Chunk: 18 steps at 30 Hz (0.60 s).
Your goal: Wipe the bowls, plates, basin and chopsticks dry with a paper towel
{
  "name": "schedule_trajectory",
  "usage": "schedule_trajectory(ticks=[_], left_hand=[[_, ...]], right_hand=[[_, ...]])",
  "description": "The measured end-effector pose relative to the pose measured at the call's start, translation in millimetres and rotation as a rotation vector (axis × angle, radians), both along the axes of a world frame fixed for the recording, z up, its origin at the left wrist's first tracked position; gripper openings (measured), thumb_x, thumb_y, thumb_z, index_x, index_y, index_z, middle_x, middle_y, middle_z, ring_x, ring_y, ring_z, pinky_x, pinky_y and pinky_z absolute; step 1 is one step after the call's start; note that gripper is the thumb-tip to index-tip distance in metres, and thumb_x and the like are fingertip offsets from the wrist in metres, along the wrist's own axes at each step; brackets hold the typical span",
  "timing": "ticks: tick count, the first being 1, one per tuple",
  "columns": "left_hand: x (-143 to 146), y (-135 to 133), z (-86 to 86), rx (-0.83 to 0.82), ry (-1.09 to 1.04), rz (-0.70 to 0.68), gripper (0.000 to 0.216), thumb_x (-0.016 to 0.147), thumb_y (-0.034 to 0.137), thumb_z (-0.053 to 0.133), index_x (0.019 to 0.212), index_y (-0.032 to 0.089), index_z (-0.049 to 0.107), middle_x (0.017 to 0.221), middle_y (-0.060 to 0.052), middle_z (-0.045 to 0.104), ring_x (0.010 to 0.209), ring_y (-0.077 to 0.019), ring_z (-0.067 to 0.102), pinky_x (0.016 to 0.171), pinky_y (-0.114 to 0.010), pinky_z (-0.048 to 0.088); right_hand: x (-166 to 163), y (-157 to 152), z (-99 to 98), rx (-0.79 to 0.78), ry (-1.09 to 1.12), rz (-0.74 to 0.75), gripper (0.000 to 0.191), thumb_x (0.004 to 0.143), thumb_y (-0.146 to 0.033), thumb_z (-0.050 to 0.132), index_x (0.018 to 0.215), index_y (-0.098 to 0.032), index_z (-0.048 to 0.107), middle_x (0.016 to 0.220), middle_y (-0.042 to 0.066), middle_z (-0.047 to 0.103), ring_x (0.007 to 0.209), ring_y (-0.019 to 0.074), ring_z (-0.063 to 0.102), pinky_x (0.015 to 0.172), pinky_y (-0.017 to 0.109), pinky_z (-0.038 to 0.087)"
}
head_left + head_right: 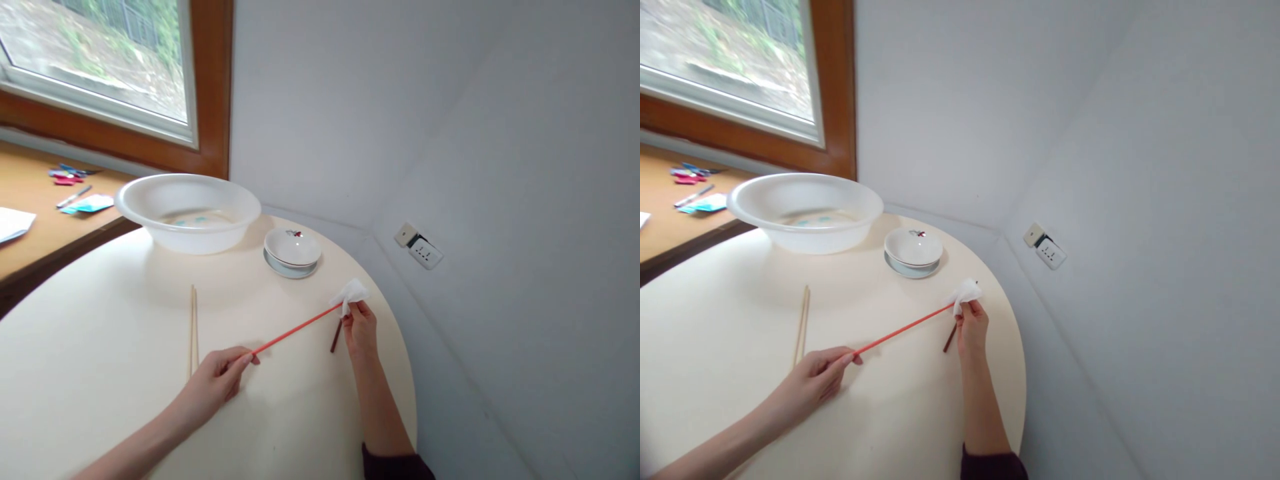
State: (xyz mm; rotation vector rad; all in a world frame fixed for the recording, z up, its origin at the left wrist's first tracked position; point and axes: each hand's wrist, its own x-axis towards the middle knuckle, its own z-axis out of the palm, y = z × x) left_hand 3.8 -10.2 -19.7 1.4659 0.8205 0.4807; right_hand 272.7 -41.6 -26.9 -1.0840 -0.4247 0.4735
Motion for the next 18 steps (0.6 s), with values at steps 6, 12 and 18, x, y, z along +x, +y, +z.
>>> schedule_trajectory(ticks=[6,12,18], left_hand=[[-7,4,14.6,0.201,-0.083,0.304,0.037,0.074,0.05,0.053,0.056,0.018,0.056,0.054,0.001,0.05,0.058,-0.0142,0.046,0.059,-0.024,0.037],[-10,11,11.6,0.14,-0.257,0.526,0.03,0.077,0.047,0.052,0.07,0.018,0.056,0.062,-0.001,0.057,0.067,-0.0157,0.052,0.069,-0.027,0.043],[-9,18,11.0,-0.039,-0.544,0.618,0.023,0.077,0.038,0.057,0.084,0.022,0.043,0.058,0.006,0.057,0.062,-0.0129,0.056,0.07,-0.031,0.046]], right_hand=[[-10,3,-2.6,-0.067,-0.02,0.062,0.02,0.053,-0.029,0.071,0.068,-0.018,0.063,0.068,0.0,0.062,0.056,0.0093,0.052,0.048,0.021,0.038],[-34,8,-4.1,-0.128,-0.062,0.14,0.017,0.053,-0.026,0.071,0.064,-0.016,0.064,0.058,-0.001,0.059,0.052,0.0093,0.048,0.048,0.021,0.037],[-53,7,-2.3,-0.189,-0.212,0.249,0.027,0.058,-0.036,0.072,0.075,-0.015,0.068,0.065,0.002,0.064,0.057,0.0127,0.051,0.05,0.023,0.04]])
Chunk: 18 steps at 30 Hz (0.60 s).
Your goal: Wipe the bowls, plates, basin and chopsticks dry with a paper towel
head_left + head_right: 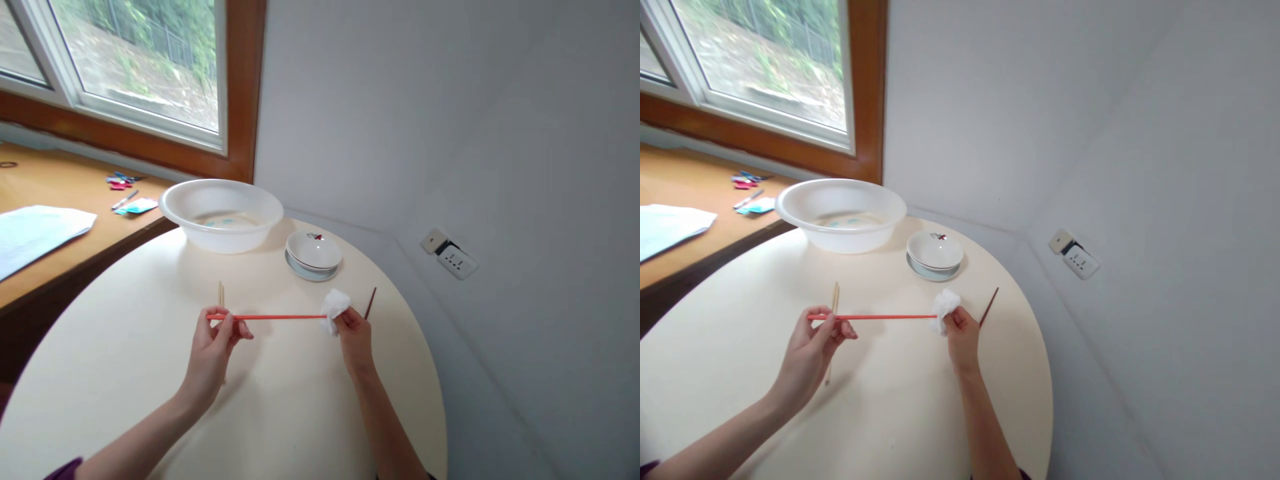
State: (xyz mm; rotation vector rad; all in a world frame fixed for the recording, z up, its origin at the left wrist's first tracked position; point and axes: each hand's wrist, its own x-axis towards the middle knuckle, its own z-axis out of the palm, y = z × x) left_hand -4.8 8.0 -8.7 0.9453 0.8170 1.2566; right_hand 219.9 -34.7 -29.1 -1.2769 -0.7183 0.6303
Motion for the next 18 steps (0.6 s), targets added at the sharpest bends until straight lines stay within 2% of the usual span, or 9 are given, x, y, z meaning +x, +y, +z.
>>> schedule_trajectory(ticks=[4,7,11,15,18], left_hand=[[0,1,4.2,-0.001,-0.046,0.035,0.024,0.074,0.037,0.06,0.082,0.021,0.044,0.056,0.007,0.055,0.06,-0.0116,0.056,0.069,-0.029,0.047],[1,1,3.3,-0.004,-0.014,0.026,0.025,0.073,0.039,0.061,0.081,0.018,0.05,0.058,0.005,0.056,0.062,-0.0117,0.056,0.069,-0.029,0.048],[3,2,-3.0,0.017,0.102,0.007,0.03,0.071,0.043,0.061,0.08,0.014,0.056,0.062,0.001,0.058,0.064,-0.014,0.058,0.071,-0.03,0.048],[5,3,-7.0,0.04,0.227,-0.022,0.034,0.07,0.046,0.06,0.078,0.013,0.059,0.069,-0.002,0.06,0.065,-0.0163,0.06,0.071,-0.032,0.048],[5,4,-7.4,0.082,0.292,-0.019,0.031,0.071,0.045,0.058,0.073,0.014,0.059,0.066,-0.001,0.059,0.064,-0.0157,0.058,0.066,-0.029,0.048]], right_hand=[[-10,0,-5.3,-0.035,-0.053,0.099,0.031,0.061,-0.04,0.07,0.08,-0.016,0.068,0.073,0.004,0.065,0.065,0.0164,0.055,0.056,0.026,0.044],[-23,-2,-7.0,-0.055,-0.103,0.208,0.023,0.066,-0.038,0.067,0.075,-0.017,0.067,0.068,0.001,0.062,0.063,0.0148,0.053,0.057,0.025,0.042],[-44,-7,-4.4,-0.11,-0.197,0.354,0.016,0.072,-0.032,0.061,0.071,-0.017,0.067,0.062,-0.002,0.057,0.058,0.0116,0.048,0.054,0.021,0.037],[-55,-11,-4.9,-0.181,-0.314,0.429,0.016,0.076,-0.027,0.056,0.073,-0.016,0.067,0.058,-0.003,0.053,0.054,0.0099,0.044,0.049,0.02,0.032],[-59,-11,-8.5,-0.172,-0.307,0.48,0.016,0.077,-0.028,0.056,0.075,-0.017,0.066,0.063,-0.002,0.056,0.058,0.0114,0.047,0.053,0.021,0.035]])
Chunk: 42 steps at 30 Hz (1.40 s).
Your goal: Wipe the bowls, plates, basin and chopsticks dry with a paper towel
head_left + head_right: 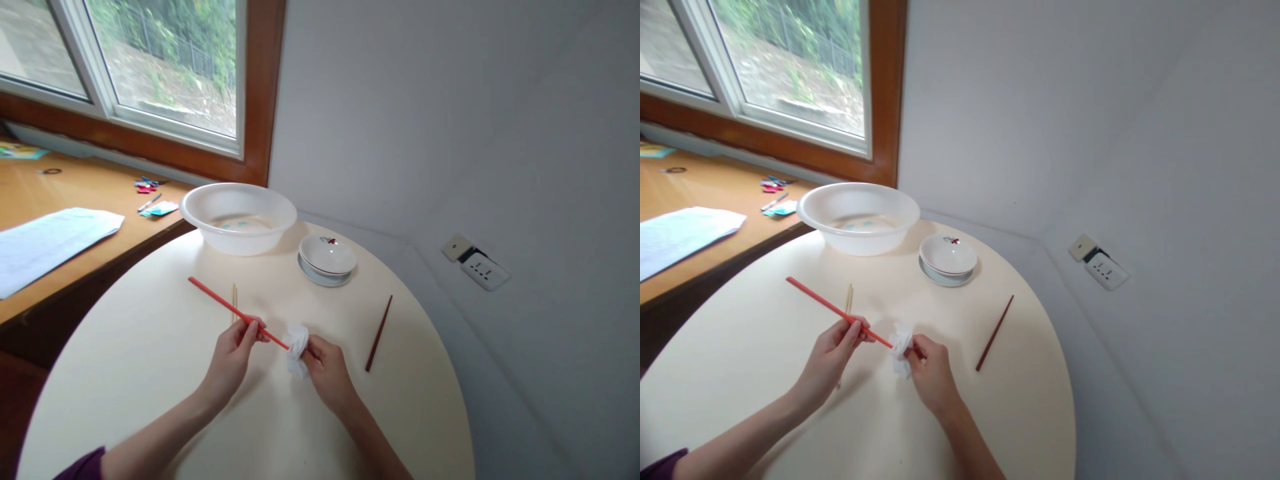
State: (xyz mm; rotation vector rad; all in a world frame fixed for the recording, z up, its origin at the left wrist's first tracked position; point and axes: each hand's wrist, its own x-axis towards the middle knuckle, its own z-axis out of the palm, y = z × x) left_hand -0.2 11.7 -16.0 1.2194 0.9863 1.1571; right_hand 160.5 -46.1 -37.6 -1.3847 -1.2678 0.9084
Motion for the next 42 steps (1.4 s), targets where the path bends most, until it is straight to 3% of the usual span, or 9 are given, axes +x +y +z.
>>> schedule_trajectory(ticks=[4,11,17,22,28,35,38,42], left_hand=[[-1,-1,0.8,0.05,0.05,-0.088,0.031,0.078,0.044,0.05,0.064,0.016,0.055,0.06,-0.001,0.057,0.063,-0.0154,0.055,0.065,-0.028,0.045],[0,-7,9.0,0.176,0.174,-0.193,0.038,0.081,0.044,0.042,0.055,0.018,0.048,0.055,0.0,0.051,0.058,-0.0135,0.05,0.059,-0.026,0.04],[6,-14,5.3,-0.07,0.019,-0.49,0.039,0.08,0.054,0.041,0.061,0.02,0.037,0.04,0.007,0.045,0.036,-0.0097,0.046,0.044,-0.023,0.037],[9,-16,-0.9,-0.149,0.03,-0.566,0.04,0.078,0.056,0.045,0.065,0.018,0.042,0.036,0.009,0.043,0.032,-0.006,0.037,0.041,-0.02,0.031],[9,-16,-2.7,-0.236,0.007,-0.589,0.044,0.071,0.061,0.05,0.068,0.016,0.049,0.032,0.011,0.034,0.03,-0.0039,0.027,0.036,-0.018,0.021],[11,-18,-3.1,-0.357,0.022,-0.647,0.052,0.063,0.067,0.052,0.058,0.016,0.05,0.028,0.009,0.037,0.026,-0.0032,0.024,0.033,-0.019,0.016],[12,-21,-0.2,-0.466,-0.009,-0.667,0.054,0.057,0.07,0.056,0.054,0.016,0.049,0.027,0.009,0.036,0.025,-0.0029,0.023,0.032,-0.019,0.015],[11,-21,4.3,-0.573,-0.094,-0.718,0.052,0.054,0.065,0.063,0.06,0.015,0.052,0.03,0.01,0.035,0.028,-0.0014,0.018,0.034,-0.019,0.011]], right_hand=[[-3,2,-0.3,0.004,0.187,0.039,0.018,0.075,-0.033,0.059,0.081,-0.017,0.066,0.071,0.001,0.061,0.065,0.0144,0.053,0.061,0.026,0.041],[-2,5,6.5,-0.039,0.502,-0.066,0.024,0.066,-0.038,0.068,0.077,-0.016,0.067,0.065,0.0,0.062,0.057,0.0115,0.051,0.056,0.023,0.039],[-3,4,11.6,-0.072,0.845,-0.067,0.018,0.063,-0.031,0.072,0.073,-0.016,0.068,0.069,0.002,0.065,0.064,0.0138,0.055,0.063,0.025,0.043],[-3,4,13.4,-0.121,0.979,-0.03,0.015,0.066,-0.027,0.067,0.076,-0.016,0.068,0.076,0.003,0.067,0.071,0.0153,0.058,0.07,0.027,0.044],[-4,5,14.9,-0.147,1.002,-0.019,0.014,0.065,-0.028,0.067,0.069,-0.015,0.066,0.069,0.001,0.065,0.065,0.0134,0.055,0.067,0.025,0.043],[-18,-3,12.4,-0.045,0.734,0.119,0.017,0.068,-0.03,0.068,0.075,-0.015,0.065,0.065,0.001,0.061,0.06,0.0117,0.051,0.059,0.023,0.039],[-23,-2,6.0,-0.024,0.639,0.163,0.019,0.07,-0.033,0.068,0.069,-0.015,0.062,0.055,-0.002,0.055,0.05,0.0092,0.043,0.051,0.022,0.033],[-19,2,1.9,0.016,0.576,0.092,0.022,0.069,-0.035,0.068,0.064,-0.015,0.059,0.048,-0.004,0.05,0.045,0.0079,0.04,0.048,0.021,0.03]])
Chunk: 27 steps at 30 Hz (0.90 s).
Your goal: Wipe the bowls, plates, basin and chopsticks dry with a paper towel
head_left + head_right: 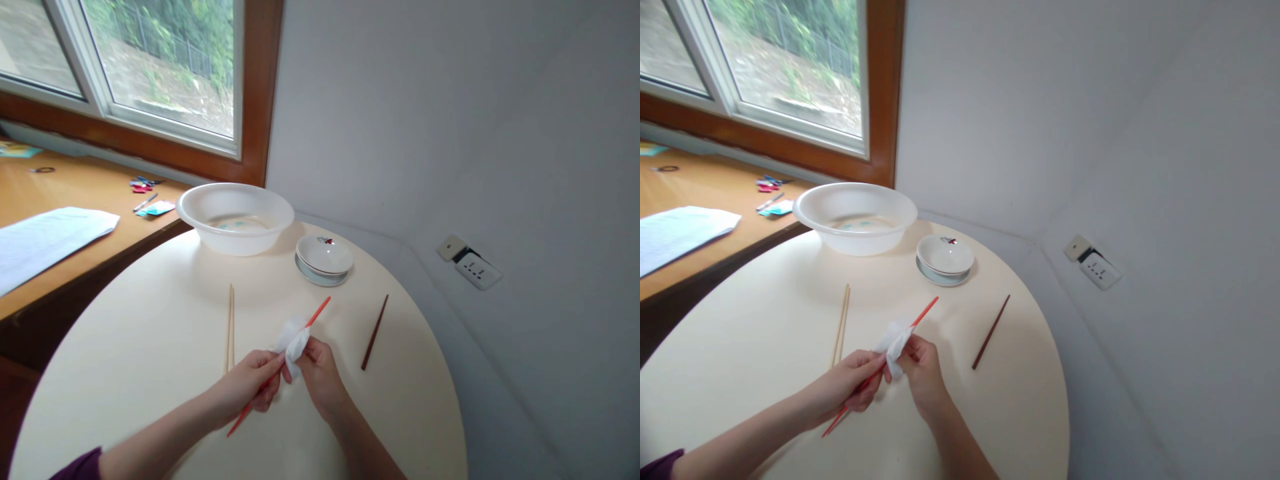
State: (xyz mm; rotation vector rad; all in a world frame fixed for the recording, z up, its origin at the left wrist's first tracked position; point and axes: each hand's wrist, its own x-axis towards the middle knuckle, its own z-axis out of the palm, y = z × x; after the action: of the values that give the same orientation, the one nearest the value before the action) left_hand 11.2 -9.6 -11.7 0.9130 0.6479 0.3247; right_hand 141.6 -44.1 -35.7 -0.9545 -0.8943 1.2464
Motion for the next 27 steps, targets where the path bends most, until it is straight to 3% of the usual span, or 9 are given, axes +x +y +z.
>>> schedule_trajectory(ticks=[5,11,16,19,24,27], left_hand=[[-2,3,-1.5,0.0,-0.015,-0.021,0.047,0.057,0.057,0.066,0.068,0.013,0.055,0.037,0.01,0.037,0.033,-0.0016,0.022,0.038,-0.019,0.014],[-4,6,-9.0,0.134,0.016,0.031,0.045,0.058,0.056,0.067,0.061,0.014,0.049,0.046,0.008,0.039,0.041,-0.0033,0.028,0.042,-0.02,0.018],[-4,7,-6.8,0.267,0.056,0.012,0.043,0.064,0.056,0.06,0.062,0.014,0.05,0.048,0.008,0.038,0.044,-0.0049,0.025,0.044,-0.021,0.017],[-3,6,-1.9,0.403,0.144,0.023,0.042,0.066,0.056,0.055,0.06,0.015,0.05,0.047,0.008,0.035,0.044,-0.0063,0.025,0.045,-0.021,0.019],[-6,4,5.4,0.764,0.283,0.101,0.037,0.074,0.049,0.046,0.056,0.016,0.051,0.051,0.004,0.038,0.051,-0.0108,0.035,0.05,-0.022,0.027],[-9,2,6.8,0.846,0.318,0.099,0.036,0.077,0.046,0.043,0.06,0.016,0.055,0.051,0.003,0.039,0.051,-0.0118,0.036,0.049,-0.022,0.028]], right_hand=[[9,3,1.7,-0.029,0.069,-0.224,0.028,0.06,-0.037,0.074,0.076,-0.016,0.065,0.062,-0.002,0.059,0.058,0.0104,0.049,0.054,0.021,0.036],[-2,-1,2.3,-0.06,-0.009,-0.129,0.027,0.059,-0.035,0.075,0.073,-0.016,0.061,0.063,-0.001,0.06,0.054,0.0107,0.049,0.051,0.022,0.04],[-6,-2,8.8,-0.027,-0.072,-0.158,0.026,0.058,-0.035,0.074,0.07,-0.016,0.061,0.058,-0.001,0.06,0.051,0.0107,0.049,0.048,0.022,0.04],[-4,-3,15.0,-0.028,-0.078,-0.169,0.021,0.06,-0.034,0.072,0.066,-0.017,0.062,0.055,-0.001,0.059,0.046,0.0104,0.048,0.047,0.022,0.04],[-1,-5,23.4,0.017,-0.106,-0.2,0.017,0.06,-0.031,0.072,0.06,-0.017,0.063,0.053,0.0,0.059,0.048,0.0117,0.049,0.048,0.024,0.04],[4,-5,25.0,0.035,-0.107,-0.251,0.013,0.06,-0.028,0.071,0.061,-0.017,0.063,0.054,0.0,0.059,0.05,0.0116,0.049,0.049,0.023,0.039]])
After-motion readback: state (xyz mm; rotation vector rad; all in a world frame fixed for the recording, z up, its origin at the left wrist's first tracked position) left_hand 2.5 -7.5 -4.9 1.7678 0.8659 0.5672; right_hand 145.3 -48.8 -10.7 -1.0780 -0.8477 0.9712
